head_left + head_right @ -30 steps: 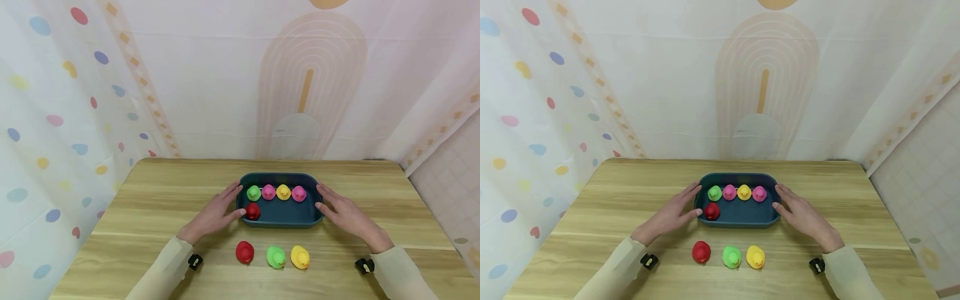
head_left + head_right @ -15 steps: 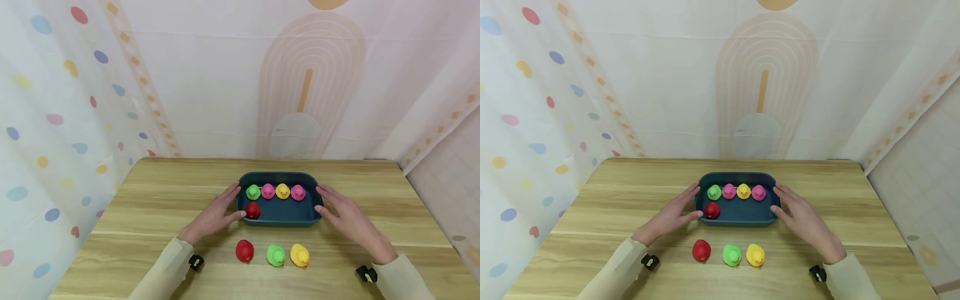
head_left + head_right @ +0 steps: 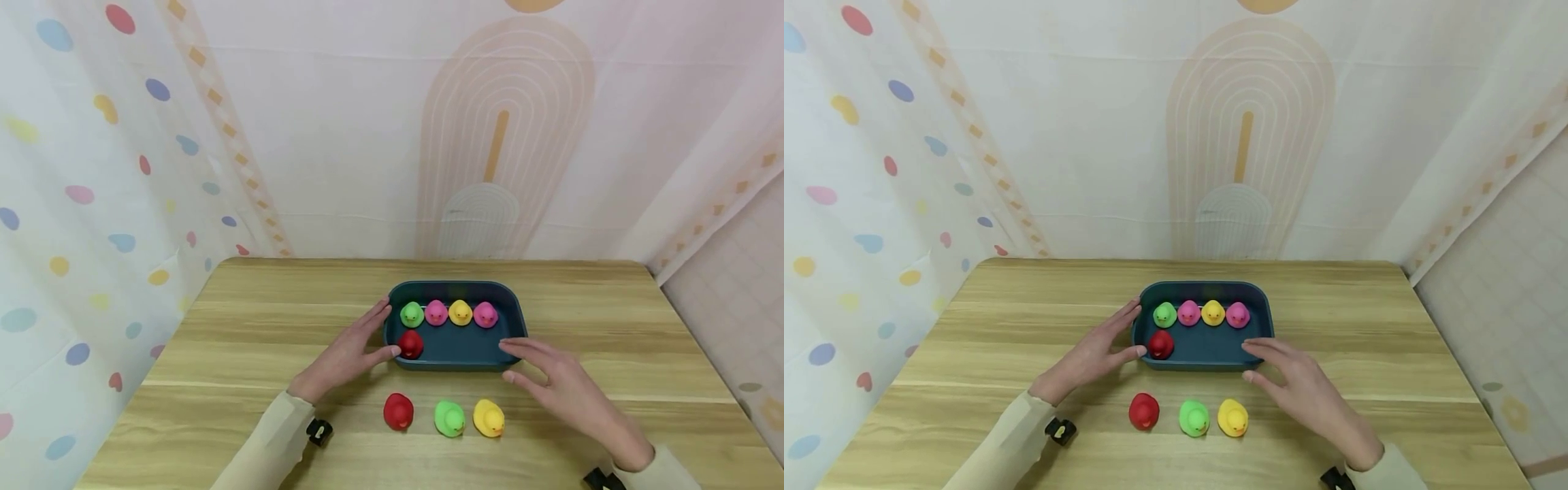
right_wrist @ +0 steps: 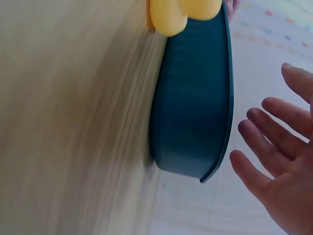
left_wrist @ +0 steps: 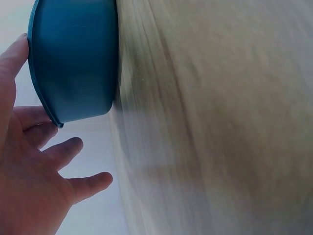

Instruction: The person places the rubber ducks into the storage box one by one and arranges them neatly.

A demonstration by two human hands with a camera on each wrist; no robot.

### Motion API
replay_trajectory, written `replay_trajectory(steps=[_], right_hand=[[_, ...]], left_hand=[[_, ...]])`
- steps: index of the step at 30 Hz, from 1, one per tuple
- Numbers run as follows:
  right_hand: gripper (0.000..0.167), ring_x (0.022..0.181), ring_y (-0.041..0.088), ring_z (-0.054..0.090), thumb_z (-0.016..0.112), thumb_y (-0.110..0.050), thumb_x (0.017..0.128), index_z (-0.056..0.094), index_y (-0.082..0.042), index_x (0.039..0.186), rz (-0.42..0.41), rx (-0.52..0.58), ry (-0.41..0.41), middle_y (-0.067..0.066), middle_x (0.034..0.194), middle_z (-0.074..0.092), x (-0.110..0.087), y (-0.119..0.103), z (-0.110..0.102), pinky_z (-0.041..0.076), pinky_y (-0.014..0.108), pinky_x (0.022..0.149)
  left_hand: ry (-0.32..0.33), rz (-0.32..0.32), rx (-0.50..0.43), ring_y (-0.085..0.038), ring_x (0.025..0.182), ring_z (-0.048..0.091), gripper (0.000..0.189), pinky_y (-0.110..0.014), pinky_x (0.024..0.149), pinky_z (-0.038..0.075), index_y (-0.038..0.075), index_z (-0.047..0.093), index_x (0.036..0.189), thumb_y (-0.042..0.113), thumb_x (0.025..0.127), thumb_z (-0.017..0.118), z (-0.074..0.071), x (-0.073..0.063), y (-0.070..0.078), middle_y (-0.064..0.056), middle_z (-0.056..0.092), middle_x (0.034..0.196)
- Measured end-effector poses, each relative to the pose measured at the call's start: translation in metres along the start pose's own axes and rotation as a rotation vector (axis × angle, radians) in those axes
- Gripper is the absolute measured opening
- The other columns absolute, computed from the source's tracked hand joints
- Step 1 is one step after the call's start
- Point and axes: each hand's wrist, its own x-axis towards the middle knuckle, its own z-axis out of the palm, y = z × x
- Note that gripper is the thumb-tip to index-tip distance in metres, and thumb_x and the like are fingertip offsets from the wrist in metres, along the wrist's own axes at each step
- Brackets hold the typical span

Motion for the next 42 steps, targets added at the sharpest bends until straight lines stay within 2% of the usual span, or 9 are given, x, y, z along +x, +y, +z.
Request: replay_trajectory(steps=[3, 11, 17, 21, 26, 30, 34, 42], right_hand=[[0.039, 0.116, 0.029, 0.069, 0.081, -0.015, 0.09, 0.074, -0.01, 0.128, -0.023, 0.015, -0.017, 0.004, 0.129, 0.071, -0.004, -0.004, 0.001, 0.059, 0.051, 0.09], [0.032, 0.116, 0.021, 0.068, 0.079, -0.021, 0.093, 0.075, -0.015, 0.125, 0.008, 0.081, -0.093, -0.005, 0.128, 0.07, -0.012, -0.014, -0.001, 0.059, 0.044, 0.092], [0.031, 0.118, 0.018, 0.065, 0.072, -0.029, 0.099, 0.074, -0.018, 0.128, 0.029, 0.196, -0.249, -0.008, 0.129, 0.07, -0.016, -0.015, -0.002, 0.057, 0.039, 0.096], [0.035, 0.12, 0.02, 0.064, 0.068, -0.033, 0.101, 0.072, -0.017, 0.132, 0.018, 0.247, -0.338, -0.005, 0.132, 0.068, -0.017, -0.011, -0.001, 0.056, 0.04, 0.098], [0.045, 0.129, 0.023, 0.06, 0.065, -0.041, 0.102, 0.067, -0.018, 0.14, 0.045, 0.297, -0.471, 0.0, 0.141, 0.065, -0.017, -0.005, 0.0, 0.053, 0.042, 0.104], [0.049, 0.133, 0.023, 0.058, 0.063, -0.044, 0.102, 0.065, -0.016, 0.143, 0.058, 0.349, -0.552, 0.003, 0.145, 0.062, -0.016, -0.002, 0.002, 0.051, 0.038, 0.106], [0.048, 0.129, 0.019, 0.059, 0.062, -0.043, 0.103, 0.065, -0.014, 0.141, 0.037, 0.365, -0.579, 0.002, 0.142, 0.064, -0.014, 0.0, 0.005, 0.052, 0.034, 0.104], [0.035, 0.12, 0.014, 0.062, 0.063, -0.038, 0.104, 0.072, -0.017, 0.13, 0.018, 0.371, -0.593, -0.006, 0.131, 0.067, -0.011, 0.004, 0.008, 0.054, 0.032, 0.1]], left_hand=[[0.002, 0.0, -0.008, -0.033, 0.156, 0.025, 0.087, -0.056, 0.12, 0.032, 0.009, 0.03, 0.164, 0.055, 0.098, 0.065, 0.001, -0.001, 0.001, -0.002, 0.018, 0.173], [0.008, 0.005, -0.011, -0.033, 0.155, 0.026, 0.087, -0.055, 0.12, 0.033, 0.009, 0.03, 0.163, 0.055, 0.098, 0.065, 0.004, -0.002, 0.002, -0.002, 0.017, 0.173], [0.015, 0.014, -0.023, -0.033, 0.155, 0.027, 0.087, -0.054, 0.12, 0.033, 0.007, 0.031, 0.163, 0.054, 0.098, 0.066, 0.004, -0.002, 0.002, -0.002, 0.018, 0.173], [0.017, 0.02, -0.029, -0.031, 0.155, 0.027, 0.087, -0.052, 0.12, 0.033, 0.006, 0.031, 0.163, 0.052, 0.098, 0.067, 0.003, -0.003, 0.002, -0.002, 0.018, 0.172], [0.012, 0.021, -0.025, -0.032, 0.155, 0.026, 0.087, -0.053, 0.12, 0.033, 0.007, 0.03, 0.163, 0.052, 0.098, 0.066, 0.003, -0.003, 0.002, -0.002, 0.018, 0.173], [0.015, 0.018, -0.025, -0.032, 0.155, 0.027, 0.087, -0.053, 0.12, 0.033, 0.007, 0.03, 0.163, 0.053, 0.098, 0.066, 0.004, -0.003, 0.001, -0.003, 0.018, 0.173], [0.011, 0.011, -0.025, -0.032, 0.155, 0.026, 0.087, -0.053, 0.12, 0.033, 0.008, 0.03, 0.163, 0.052, 0.099, 0.066, 0.003, -0.004, 0.001, -0.002, 0.017, 0.173], [0.002, 0.014, -0.025, -0.033, 0.155, 0.026, 0.086, -0.053, 0.12, 0.033, 0.007, 0.029, 0.163, 0.05, 0.099, 0.067, 0.002, -0.004, 0.003, -0.004, 0.017, 0.173]])
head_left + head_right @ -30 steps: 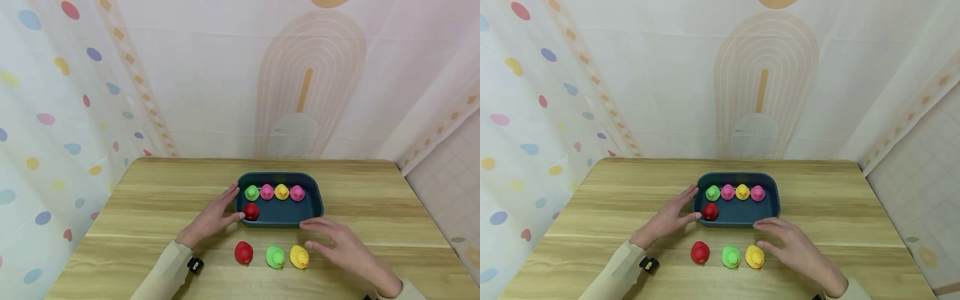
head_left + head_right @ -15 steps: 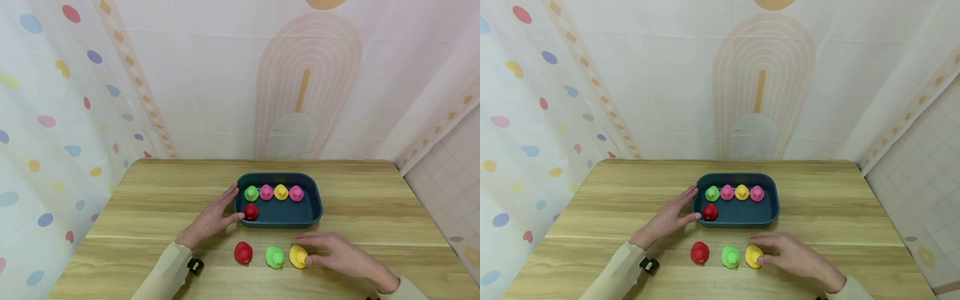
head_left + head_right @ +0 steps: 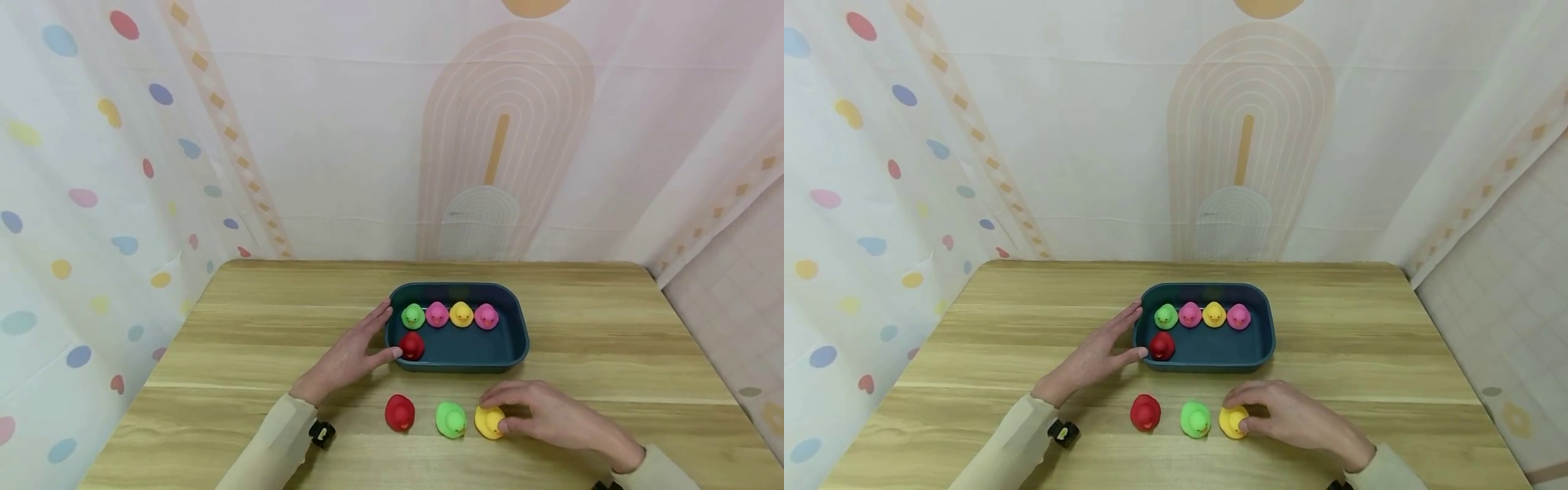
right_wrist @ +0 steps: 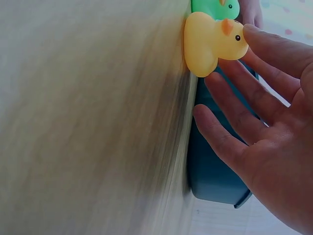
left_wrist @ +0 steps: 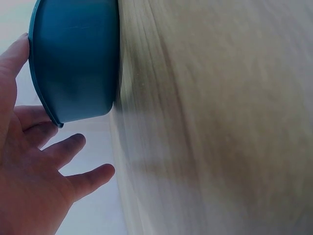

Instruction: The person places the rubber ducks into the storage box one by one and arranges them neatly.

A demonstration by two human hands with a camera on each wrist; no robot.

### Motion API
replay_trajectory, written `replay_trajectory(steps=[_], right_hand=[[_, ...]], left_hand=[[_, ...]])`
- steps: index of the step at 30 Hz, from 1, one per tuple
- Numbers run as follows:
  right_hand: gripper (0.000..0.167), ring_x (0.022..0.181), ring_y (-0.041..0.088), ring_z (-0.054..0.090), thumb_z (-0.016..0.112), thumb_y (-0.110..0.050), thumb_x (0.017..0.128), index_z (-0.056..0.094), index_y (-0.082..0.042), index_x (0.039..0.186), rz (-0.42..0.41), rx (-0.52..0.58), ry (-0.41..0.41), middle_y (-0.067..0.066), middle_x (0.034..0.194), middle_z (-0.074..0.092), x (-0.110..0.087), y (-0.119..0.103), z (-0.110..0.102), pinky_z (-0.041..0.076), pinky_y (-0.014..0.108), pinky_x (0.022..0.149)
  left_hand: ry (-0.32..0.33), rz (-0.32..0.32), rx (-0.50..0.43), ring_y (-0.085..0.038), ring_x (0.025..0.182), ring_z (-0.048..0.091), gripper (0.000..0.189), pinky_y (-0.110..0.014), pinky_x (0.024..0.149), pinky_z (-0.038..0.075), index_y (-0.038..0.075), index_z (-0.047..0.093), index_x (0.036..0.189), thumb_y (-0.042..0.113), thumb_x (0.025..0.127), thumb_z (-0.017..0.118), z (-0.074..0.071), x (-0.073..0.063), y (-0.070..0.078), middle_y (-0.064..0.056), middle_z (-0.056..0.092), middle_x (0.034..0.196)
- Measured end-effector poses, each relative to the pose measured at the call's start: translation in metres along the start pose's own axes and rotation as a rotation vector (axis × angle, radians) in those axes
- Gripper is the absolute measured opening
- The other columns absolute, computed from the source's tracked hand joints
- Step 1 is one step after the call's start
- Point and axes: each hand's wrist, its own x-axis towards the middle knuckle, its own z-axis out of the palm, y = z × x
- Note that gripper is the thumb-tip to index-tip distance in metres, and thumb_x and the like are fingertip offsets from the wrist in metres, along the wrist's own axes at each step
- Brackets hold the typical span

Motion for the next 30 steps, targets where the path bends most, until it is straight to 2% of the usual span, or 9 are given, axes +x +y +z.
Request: replay_trajectory(steps=[9, 22, 30], right_hand=[[0.026, 0.114, 0.011, 0.063, 0.064, -0.035, 0.103, 0.076, -0.019, 0.12, -0.038, -0.025, 0.024, -0.01, 0.123, 0.069, 0.0, -0.001, 0.001, 0.055, 0.03, 0.096], [0.025, 0.109, 0.009, 0.063, 0.066, -0.034, 0.102, 0.077, -0.02, 0.119, -0.039, -0.005, 0.117, -0.009, 0.121, 0.069, -0.003, -0.012, -0.003, 0.056, 0.03, 0.093], [0.025, 0.104, 0.009, 0.062, 0.067, -0.031, 0.102, 0.077, -0.018, 0.121, -0.095, 0.003, 0.169, -0.009, 0.118, 0.069, 0.0, -0.017, -0.006, 0.058, 0.032, 0.089]], left_hand=[[0.0, -0.002, -0.001, -0.032, 0.156, 0.025, 0.087, -0.053, 0.121, 0.032, 0.006, 0.029, 0.163, 0.05, 0.099, 0.067, 0.0, 0.0, 0.0, -0.004, 0.017, 0.173], [0.007, 0.0, -0.01, -0.032, 0.156, 0.025, 0.086, -0.054, 0.12, 0.032, 0.008, 0.029, 0.163, 0.051, 0.099, 0.066, 0.001, 0.0, 0.0, -0.003, 0.017, 0.173], [0.01, 0.008, -0.016, -0.033, 0.155, 0.025, 0.086, -0.054, 0.12, 0.033, 0.007, 0.03, 0.163, 0.051, 0.099, 0.066, 0.001, 0.0, -0.001, -0.004, 0.017, 0.173]])
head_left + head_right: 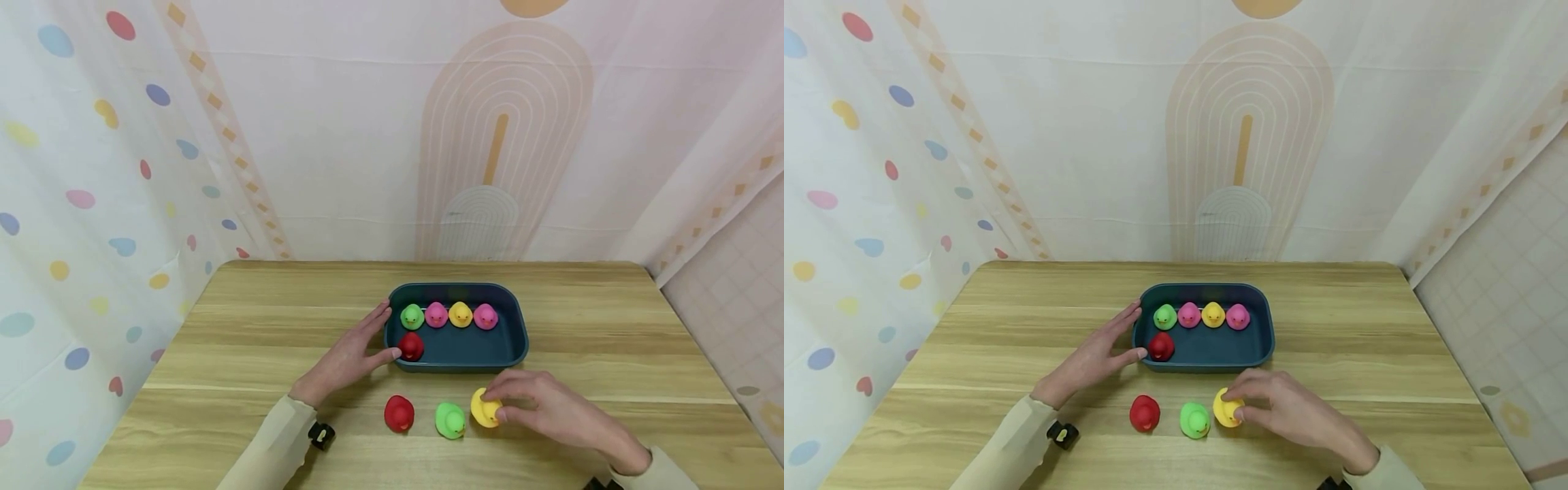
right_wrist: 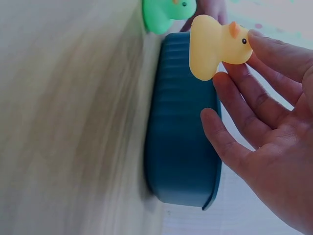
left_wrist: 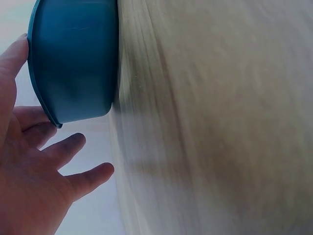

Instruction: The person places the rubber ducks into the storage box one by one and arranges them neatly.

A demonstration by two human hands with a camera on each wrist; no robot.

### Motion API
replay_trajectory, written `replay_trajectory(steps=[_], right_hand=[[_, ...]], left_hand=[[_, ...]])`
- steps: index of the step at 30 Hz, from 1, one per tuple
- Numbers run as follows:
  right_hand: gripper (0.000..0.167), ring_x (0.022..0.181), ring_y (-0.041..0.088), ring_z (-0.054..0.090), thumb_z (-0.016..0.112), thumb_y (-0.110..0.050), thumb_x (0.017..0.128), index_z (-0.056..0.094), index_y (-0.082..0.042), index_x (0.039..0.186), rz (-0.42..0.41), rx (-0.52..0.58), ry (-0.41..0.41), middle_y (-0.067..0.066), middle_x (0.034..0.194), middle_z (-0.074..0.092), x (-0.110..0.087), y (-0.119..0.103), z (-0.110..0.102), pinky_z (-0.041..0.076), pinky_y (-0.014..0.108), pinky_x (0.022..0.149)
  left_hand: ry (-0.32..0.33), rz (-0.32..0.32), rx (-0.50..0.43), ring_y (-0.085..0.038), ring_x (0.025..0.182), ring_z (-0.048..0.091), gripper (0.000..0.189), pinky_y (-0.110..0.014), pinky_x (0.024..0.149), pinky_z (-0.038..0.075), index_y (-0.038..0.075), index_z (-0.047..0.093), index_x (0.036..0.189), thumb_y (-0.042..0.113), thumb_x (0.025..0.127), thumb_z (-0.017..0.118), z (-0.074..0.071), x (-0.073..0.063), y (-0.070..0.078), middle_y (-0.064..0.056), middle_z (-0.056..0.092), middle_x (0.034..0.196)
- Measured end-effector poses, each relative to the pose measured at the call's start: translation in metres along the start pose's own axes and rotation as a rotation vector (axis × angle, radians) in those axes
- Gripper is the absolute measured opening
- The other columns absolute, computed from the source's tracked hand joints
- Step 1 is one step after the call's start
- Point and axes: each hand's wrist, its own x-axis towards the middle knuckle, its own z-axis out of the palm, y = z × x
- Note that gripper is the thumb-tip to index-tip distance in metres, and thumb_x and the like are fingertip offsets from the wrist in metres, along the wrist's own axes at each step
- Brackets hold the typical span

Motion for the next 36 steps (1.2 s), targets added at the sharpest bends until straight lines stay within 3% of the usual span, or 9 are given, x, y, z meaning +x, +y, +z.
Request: replay_trajectory(steps=[18, 36], right_hand=[[0.021, 0.106, 0.01, 0.064, 0.069, -0.018, 0.101, 0.077, -0.018, 0.121, -0.062, -0.047, 0.125, -0.008, 0.118, 0.07, 0.012, -0.011, -0.007, 0.058, 0.032, 0.087], [0.022, 0.112, 0.012, 0.063, 0.072, -0.023, 0.099, 0.078, -0.021, 0.12, 0.06, -0.041, 0.222, -0.009, 0.12, 0.069, 0.034, -0.021, -0.007, 0.057, 0.035, 0.093]], left_hand=[[0.004, -0.009, -0.014, -0.032, 0.156, 0.024, 0.085, -0.056, 0.12, 0.032, 0.007, 0.03, 0.163, 0.05, 0.099, 0.066, 0.002, -0.001, -0.001, -0.002, 0.017, 0.173], [0.02, -0.004, -0.009, -0.029, 0.156, 0.025, 0.083, -0.053, 0.121, 0.031, 0.008, 0.03, 0.163, 0.05, 0.1, 0.065, 0.004, -0.001, -0.001, -0.001, 0.018, 0.172]])
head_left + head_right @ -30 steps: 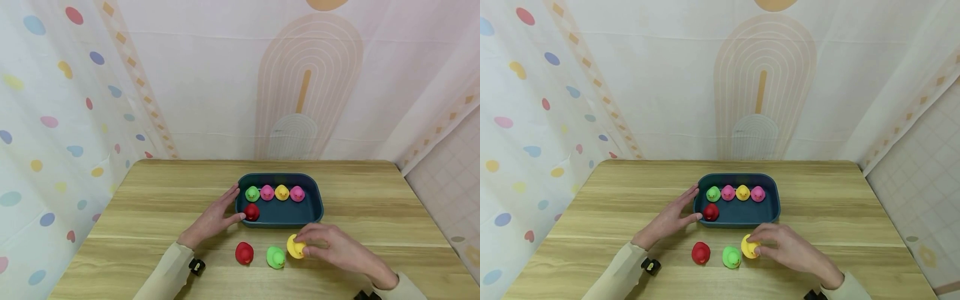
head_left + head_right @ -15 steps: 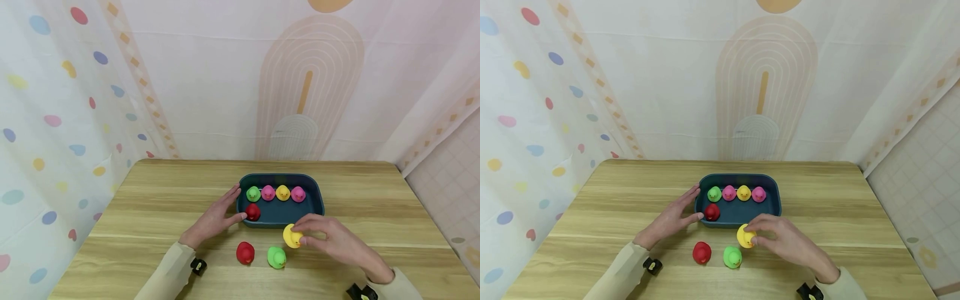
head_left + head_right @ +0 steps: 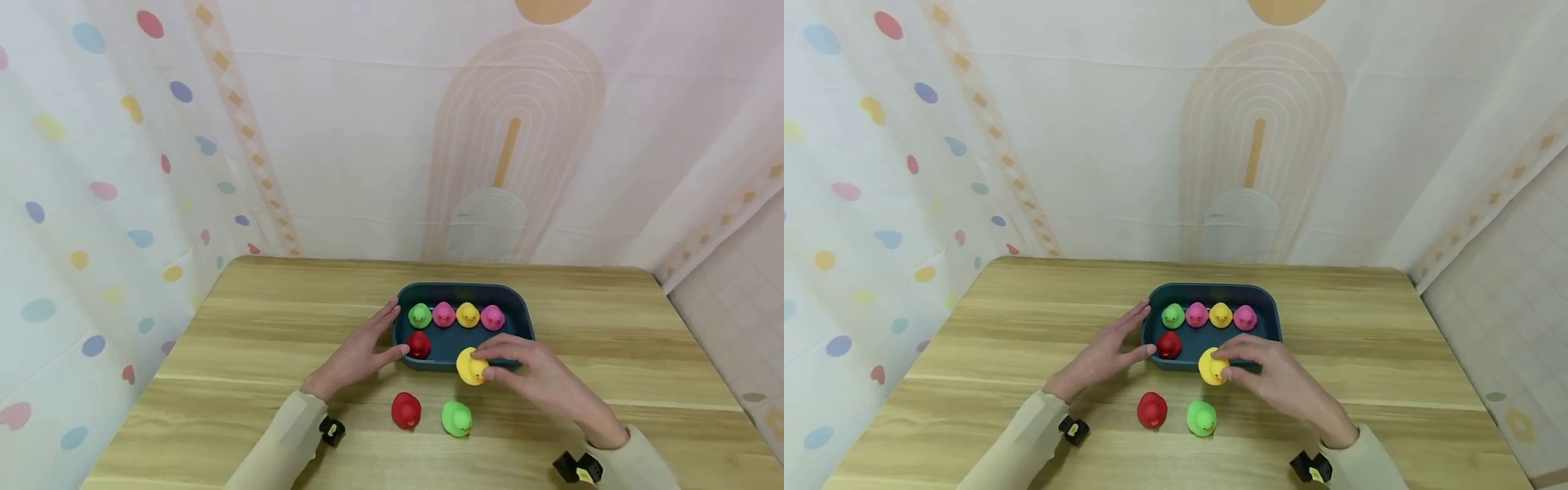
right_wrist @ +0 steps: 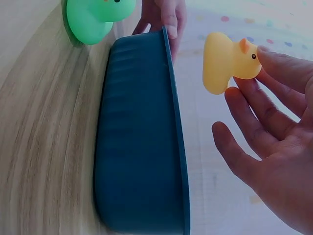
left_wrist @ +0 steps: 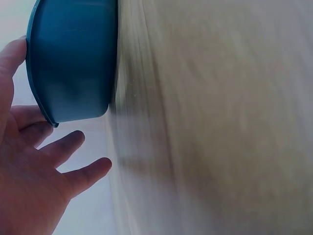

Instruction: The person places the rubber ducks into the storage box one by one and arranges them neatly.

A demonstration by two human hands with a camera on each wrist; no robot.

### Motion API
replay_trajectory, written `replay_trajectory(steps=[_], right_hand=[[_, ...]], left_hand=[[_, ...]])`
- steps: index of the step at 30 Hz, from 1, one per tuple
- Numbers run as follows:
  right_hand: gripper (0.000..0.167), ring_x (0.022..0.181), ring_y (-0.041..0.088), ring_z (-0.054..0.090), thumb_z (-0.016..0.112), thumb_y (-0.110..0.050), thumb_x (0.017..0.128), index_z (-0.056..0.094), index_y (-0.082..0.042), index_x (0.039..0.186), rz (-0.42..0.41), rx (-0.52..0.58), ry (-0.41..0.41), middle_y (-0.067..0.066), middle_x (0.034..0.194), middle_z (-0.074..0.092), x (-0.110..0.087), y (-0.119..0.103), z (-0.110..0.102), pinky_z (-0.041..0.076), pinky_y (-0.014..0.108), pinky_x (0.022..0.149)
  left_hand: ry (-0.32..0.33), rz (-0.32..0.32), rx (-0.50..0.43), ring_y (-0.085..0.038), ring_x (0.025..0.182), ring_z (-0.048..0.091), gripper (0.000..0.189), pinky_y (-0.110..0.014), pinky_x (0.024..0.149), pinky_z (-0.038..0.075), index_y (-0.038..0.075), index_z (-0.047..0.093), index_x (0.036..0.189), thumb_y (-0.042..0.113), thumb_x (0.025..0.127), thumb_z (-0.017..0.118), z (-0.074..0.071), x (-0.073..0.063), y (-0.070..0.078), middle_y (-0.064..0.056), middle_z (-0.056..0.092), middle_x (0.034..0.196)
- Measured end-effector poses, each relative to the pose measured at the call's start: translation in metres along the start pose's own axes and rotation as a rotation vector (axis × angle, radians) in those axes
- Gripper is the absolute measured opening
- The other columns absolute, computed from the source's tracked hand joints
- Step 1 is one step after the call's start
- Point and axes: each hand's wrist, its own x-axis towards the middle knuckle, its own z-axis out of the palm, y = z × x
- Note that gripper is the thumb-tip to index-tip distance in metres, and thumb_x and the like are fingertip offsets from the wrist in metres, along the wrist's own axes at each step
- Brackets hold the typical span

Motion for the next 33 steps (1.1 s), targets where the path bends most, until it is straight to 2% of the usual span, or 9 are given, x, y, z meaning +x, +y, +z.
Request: replay_trajectory(steps=[8, 15, 25, 33], right_hand=[[0.022, 0.12, 0.019, 0.061, 0.073, -0.025, 0.099, 0.078, -0.023, 0.12, 0.052, -0.015, 0.063, -0.011, 0.123, 0.07, 0.009, 0.003, 0.005, 0.055, 0.041, 0.097], [0.024, 0.127, 0.027, 0.059, 0.072, -0.026, 0.099, 0.077, -0.023, 0.122, 0.064, 0.019, 0.093, -0.007, 0.125, 0.071, 0.019, 0.005, 0.011, 0.05, 0.057, 0.103], [0.025, 0.119, 0.023, 0.061, 0.071, -0.024, 0.1, 0.075, -0.019, 0.124, 0.048, 0.033, 0.09, -0.007, 0.122, 0.072, 0.03, 0.012, 0.018, 0.052, 0.055, 0.098], [0.028, 0.121, 0.025, 0.061, 0.072, -0.024, 0.099, 0.075, -0.015, 0.125, 0.047, 0.023, 0.085, -0.004, 0.123, 0.072, 0.039, 0.017, 0.024, 0.052, 0.053, 0.101]], left_hand=[[0.002, 0.002, -0.015, -0.028, 0.156, 0.025, 0.081, -0.052, 0.122, 0.03, 0.008, 0.03, 0.163, 0.048, 0.101, 0.064, 0.004, 0.003, 0.001, 0.0, 0.017, 0.172], [0.014, -0.008, -0.02, -0.028, 0.156, 0.024, 0.079, -0.056, 0.122, 0.027, 0.007, 0.03, 0.163, 0.047, 0.103, 0.062, 0.006, 0.002, 0.002, 0.001, 0.017, 0.172], [0.016, -0.024, -0.027, -0.029, 0.156, 0.024, 0.079, -0.061, 0.121, 0.026, 0.008, 0.03, 0.163, 0.047, 0.102, 0.062, 0.005, 0.0, 0.003, 0.0, 0.017, 0.172], [0.013, -0.042, -0.03, -0.026, 0.157, 0.022, 0.079, -0.057, 0.123, 0.026, 0.01, 0.029, 0.164, 0.047, 0.102, 0.062, 0.004, -0.002, 0.003, 0.003, 0.015, 0.173]])
